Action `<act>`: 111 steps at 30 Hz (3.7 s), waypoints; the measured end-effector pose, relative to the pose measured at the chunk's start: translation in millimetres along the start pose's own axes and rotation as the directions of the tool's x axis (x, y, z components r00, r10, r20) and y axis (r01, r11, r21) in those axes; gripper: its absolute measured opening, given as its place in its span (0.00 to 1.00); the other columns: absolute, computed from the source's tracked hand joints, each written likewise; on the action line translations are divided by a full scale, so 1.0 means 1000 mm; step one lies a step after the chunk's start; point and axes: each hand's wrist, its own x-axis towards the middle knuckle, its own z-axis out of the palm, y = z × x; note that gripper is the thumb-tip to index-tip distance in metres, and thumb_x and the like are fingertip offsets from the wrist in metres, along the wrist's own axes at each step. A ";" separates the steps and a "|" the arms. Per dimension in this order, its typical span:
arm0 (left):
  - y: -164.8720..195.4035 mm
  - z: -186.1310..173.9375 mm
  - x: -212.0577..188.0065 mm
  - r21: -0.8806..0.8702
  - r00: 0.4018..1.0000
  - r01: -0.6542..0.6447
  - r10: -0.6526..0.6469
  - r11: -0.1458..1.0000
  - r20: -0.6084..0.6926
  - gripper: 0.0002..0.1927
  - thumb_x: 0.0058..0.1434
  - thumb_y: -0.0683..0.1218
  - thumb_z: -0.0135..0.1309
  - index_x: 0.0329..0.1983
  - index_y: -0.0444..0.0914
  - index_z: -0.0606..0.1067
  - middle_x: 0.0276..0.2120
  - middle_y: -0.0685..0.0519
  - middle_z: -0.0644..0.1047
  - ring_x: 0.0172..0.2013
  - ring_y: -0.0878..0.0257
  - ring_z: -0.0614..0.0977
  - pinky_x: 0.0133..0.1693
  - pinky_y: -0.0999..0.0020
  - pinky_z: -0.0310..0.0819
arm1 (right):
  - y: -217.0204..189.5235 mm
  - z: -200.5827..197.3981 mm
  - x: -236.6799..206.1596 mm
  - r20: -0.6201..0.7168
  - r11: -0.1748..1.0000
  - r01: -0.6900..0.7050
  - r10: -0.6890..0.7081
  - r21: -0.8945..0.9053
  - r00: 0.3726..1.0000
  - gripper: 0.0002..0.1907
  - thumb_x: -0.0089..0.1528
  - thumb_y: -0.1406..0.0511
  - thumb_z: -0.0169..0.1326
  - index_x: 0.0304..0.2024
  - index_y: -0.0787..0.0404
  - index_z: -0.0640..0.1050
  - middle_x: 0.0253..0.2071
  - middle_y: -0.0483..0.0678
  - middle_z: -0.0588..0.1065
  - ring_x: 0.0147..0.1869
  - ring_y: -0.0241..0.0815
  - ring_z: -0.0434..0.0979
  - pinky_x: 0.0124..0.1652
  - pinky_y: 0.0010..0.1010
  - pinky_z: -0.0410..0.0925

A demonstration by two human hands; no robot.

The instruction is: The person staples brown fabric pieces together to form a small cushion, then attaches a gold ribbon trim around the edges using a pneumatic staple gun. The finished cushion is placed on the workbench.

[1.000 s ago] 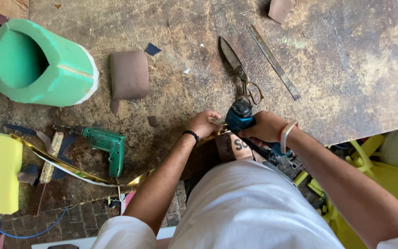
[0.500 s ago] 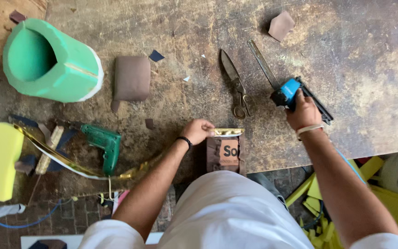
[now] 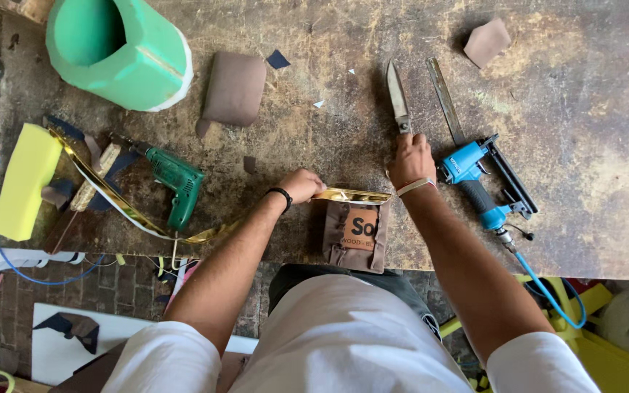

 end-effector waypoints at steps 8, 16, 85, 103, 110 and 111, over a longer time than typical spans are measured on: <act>0.026 -0.002 -0.003 -0.172 0.976 0.217 -0.208 0.961 0.071 0.13 0.61 0.51 0.58 0.33 0.36 0.80 0.23 0.53 0.76 0.20 0.64 0.73 0.25 0.63 0.69 | 0.028 0.016 0.005 -0.006 0.976 -0.142 0.145 0.163 0.989 0.27 0.54 0.67 0.68 0.51 0.70 0.72 0.42 0.64 0.76 0.44 0.61 0.79 0.41 0.41 0.74; 0.030 0.001 0.012 -0.001 0.977 0.199 -0.198 0.980 0.085 0.16 0.61 0.50 0.54 0.33 0.31 0.79 0.22 0.48 0.76 0.20 0.60 0.75 0.24 0.62 0.69 | 0.035 -0.014 -0.065 0.604 0.598 -0.611 0.249 0.519 0.757 0.24 0.64 0.50 0.61 0.25 0.62 0.80 0.22 0.50 0.75 0.23 0.40 0.69 0.27 0.34 0.66; 0.034 0.034 0.025 -0.064 0.995 -0.011 0.017 0.998 0.097 0.13 0.62 0.56 0.63 0.46 0.48 0.85 0.37 0.50 0.87 0.37 0.55 0.86 0.44 0.58 0.80 | 0.001 0.044 -0.050 0.292 0.927 -0.014 -0.104 0.375 0.951 0.14 0.63 0.54 0.57 0.47 0.48 0.85 0.42 0.50 0.84 0.42 0.48 0.85 0.44 0.38 0.76; 0.031 0.056 -0.003 -0.069 0.962 -0.271 0.266 0.960 -0.067 0.15 0.52 0.58 0.70 0.35 0.45 0.86 0.30 0.54 0.86 0.29 0.64 0.86 0.36 0.67 0.81 | 0.000 0.006 -0.081 0.441 0.874 -0.249 0.046 0.417 0.897 0.18 0.59 0.52 0.61 0.45 0.55 0.84 0.41 0.50 0.83 0.43 0.46 0.84 0.45 0.38 0.74; 0.048 0.041 -0.035 -0.004 0.939 -0.339 0.339 0.941 -0.053 0.15 0.49 0.57 0.71 0.32 0.43 0.86 0.29 0.54 0.85 0.30 0.64 0.86 0.35 0.66 0.81 | -0.005 -0.003 -0.103 0.263 0.864 -0.125 -0.010 0.488 0.965 0.15 0.59 0.55 0.62 0.43 0.55 0.85 0.39 0.48 0.84 0.41 0.42 0.84 0.43 0.37 0.74; 0.051 0.040 -0.041 -0.002 0.935 -0.349 0.349 0.937 -0.058 0.15 0.49 0.57 0.71 0.31 0.43 0.85 0.29 0.54 0.85 0.30 0.64 0.87 0.35 0.66 0.81 | -0.004 -0.003 -0.105 0.275 0.849 -0.135 -0.013 0.511 0.961 0.15 0.58 0.55 0.62 0.42 0.55 0.85 0.38 0.48 0.84 0.40 0.42 0.84 0.42 0.37 0.74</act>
